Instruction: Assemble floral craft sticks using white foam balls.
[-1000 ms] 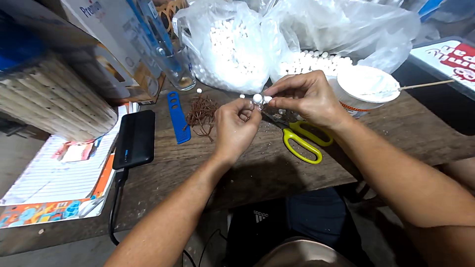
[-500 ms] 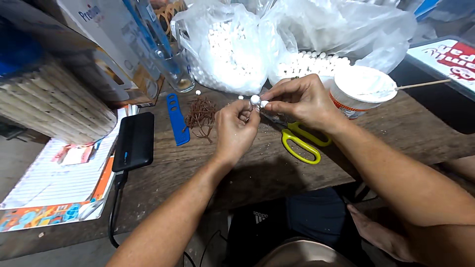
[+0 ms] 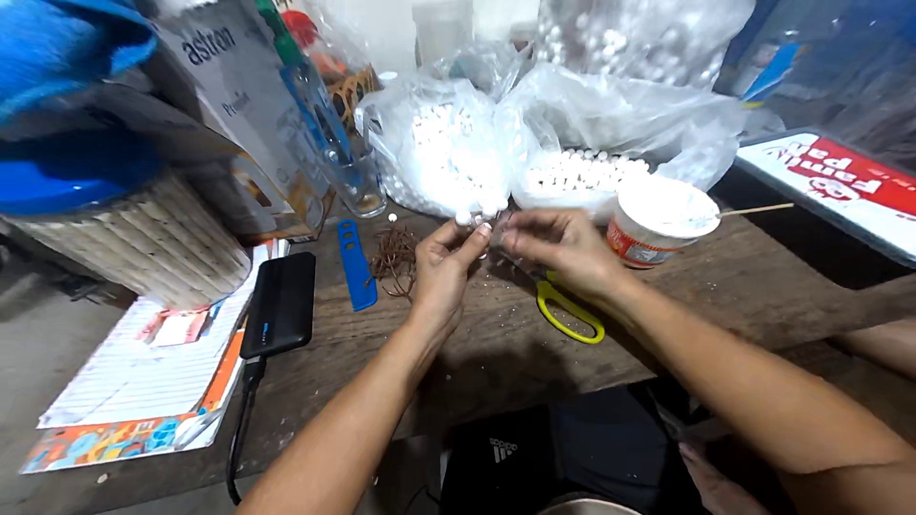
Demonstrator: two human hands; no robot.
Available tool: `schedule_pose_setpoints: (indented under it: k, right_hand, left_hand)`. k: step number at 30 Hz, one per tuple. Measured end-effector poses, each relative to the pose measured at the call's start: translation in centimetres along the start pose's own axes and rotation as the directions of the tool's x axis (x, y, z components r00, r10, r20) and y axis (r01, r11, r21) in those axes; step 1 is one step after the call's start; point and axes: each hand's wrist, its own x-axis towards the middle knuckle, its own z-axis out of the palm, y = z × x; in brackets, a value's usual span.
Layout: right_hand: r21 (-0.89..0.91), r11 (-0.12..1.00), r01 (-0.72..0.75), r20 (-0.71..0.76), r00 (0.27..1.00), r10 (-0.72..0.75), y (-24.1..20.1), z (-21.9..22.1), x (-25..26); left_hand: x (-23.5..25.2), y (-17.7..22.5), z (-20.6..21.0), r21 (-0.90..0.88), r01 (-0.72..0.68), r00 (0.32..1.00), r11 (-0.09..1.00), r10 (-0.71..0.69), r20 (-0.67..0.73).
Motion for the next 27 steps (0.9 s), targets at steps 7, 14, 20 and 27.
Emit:
schedule_pose_setpoints:
  k: [7, 14, 20, 27]
  right_hand:
    - [-0.009, 0.999, 0.050, -0.035, 0.998, -0.051, -0.4, 0.7, -0.7]
    - [-0.669, 0.372, 0.643, -0.101, 0.417, -0.903, -4.6, -5.0, -2.8]
    - [-0.814, 0.309, 0.492, -0.172, 0.304, -0.937, -11.9, -11.3, 3.7]
    - [-0.676, 0.698, -0.235, -0.471, 0.866, -0.165, -16.4, -18.1, 16.8]
  left_hand:
    - [-0.2, 0.0, 0.7, -0.036, -0.015, 0.998, 0.999, 0.017, 0.061]
    - [-0.3, -0.5, 0.3, 0.109, -0.067, 0.990, 0.992, 0.052, 0.130]
    - [-0.6, -0.5, 0.3, 0.121, -0.054, 0.992, 0.991, 0.040, 0.119]
    - [-0.4, -0.6, -0.2, 0.172, -0.058, 0.994, 0.983, 0.040, 0.103]
